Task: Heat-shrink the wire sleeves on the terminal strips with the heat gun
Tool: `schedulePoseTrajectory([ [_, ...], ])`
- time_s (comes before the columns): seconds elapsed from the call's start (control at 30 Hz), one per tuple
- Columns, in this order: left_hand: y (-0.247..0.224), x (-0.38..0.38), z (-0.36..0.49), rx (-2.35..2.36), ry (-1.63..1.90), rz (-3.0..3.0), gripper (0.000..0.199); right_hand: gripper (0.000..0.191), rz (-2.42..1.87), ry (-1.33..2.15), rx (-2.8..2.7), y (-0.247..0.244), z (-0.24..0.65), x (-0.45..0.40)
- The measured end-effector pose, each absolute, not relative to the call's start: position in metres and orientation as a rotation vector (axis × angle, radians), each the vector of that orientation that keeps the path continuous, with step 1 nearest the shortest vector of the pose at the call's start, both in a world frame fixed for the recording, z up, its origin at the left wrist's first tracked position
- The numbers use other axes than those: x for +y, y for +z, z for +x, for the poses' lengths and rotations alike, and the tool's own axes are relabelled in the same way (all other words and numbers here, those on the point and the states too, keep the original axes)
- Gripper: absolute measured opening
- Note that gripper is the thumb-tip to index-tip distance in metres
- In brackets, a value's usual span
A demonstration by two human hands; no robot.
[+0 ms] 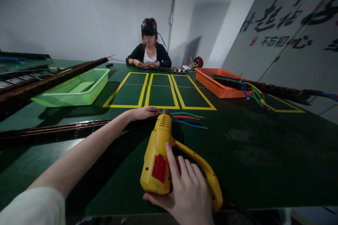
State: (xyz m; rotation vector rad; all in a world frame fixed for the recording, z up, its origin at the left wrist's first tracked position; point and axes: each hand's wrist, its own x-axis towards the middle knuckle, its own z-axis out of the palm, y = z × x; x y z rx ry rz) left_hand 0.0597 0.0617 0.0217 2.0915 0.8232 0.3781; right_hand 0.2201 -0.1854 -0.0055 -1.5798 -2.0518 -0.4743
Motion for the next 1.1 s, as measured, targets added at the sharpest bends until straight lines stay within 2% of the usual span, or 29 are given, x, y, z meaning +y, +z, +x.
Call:
schedulePoseTrajectory([
  [0.27,0.025,0.061,0.058,0.821,0.339,2.075,0.049,0.112,-1.590,-0.387,-2.053,0.001,0.243,-0.185],
  [0.6,0.018,0.067,0.058,0.822,0.341,2.113,0.046,0.115,-1.636,-0.313,-2.061,0.008,0.264,-0.189],
  [1.1,0.021,0.064,0.055,0.848,0.345,2.203,0.042,0.111,-1.777,-0.404,-2.059,0.011,0.293,-0.184],
])
